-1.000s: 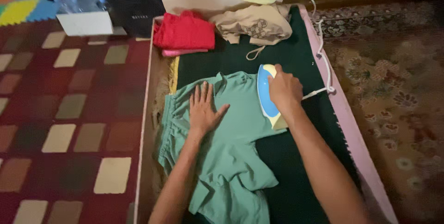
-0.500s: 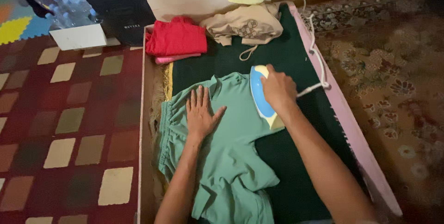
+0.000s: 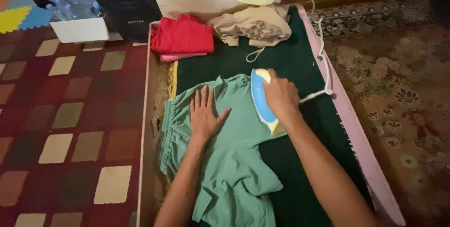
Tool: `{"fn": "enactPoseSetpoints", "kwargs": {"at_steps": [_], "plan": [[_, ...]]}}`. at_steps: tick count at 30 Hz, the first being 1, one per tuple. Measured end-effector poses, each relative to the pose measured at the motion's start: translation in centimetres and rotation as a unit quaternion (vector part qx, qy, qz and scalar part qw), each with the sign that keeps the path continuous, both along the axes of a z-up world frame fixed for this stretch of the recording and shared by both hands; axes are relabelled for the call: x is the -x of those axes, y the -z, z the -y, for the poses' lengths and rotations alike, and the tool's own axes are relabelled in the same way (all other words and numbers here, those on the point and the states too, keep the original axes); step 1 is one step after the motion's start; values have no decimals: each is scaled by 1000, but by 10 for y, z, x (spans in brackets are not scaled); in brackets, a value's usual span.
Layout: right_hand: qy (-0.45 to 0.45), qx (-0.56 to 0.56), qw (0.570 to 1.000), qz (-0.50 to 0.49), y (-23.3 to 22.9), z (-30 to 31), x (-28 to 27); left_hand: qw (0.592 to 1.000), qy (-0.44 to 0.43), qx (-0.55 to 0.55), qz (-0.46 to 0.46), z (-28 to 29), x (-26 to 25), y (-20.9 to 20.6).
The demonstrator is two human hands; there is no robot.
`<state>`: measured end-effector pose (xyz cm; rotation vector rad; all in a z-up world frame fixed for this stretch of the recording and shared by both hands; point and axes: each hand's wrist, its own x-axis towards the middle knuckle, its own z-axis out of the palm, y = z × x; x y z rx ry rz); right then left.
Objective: The person irons red shorts with an iron on a floor-mounted board, folds the shorts, and then irons a green shirt before folding it.
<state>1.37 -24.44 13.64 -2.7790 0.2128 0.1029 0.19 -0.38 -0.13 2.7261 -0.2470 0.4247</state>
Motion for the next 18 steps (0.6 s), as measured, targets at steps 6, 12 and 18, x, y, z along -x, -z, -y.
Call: {"fn": "enactPoseSetpoints", "kwargs": {"at_steps": [6, 12, 18], "plan": [[-5, -2, 999, -40, -8, -2, 22, 999, -37, -5, 10, -2, 6, -9], [42, -9, 992, -120, -22, 4, 61, 997, -79, -1, 19, -5, 8, 2], [-32, 13, 998, 49, -8, -22, -2, 997, -74, 10, 21, -3, 6, 0]]}}
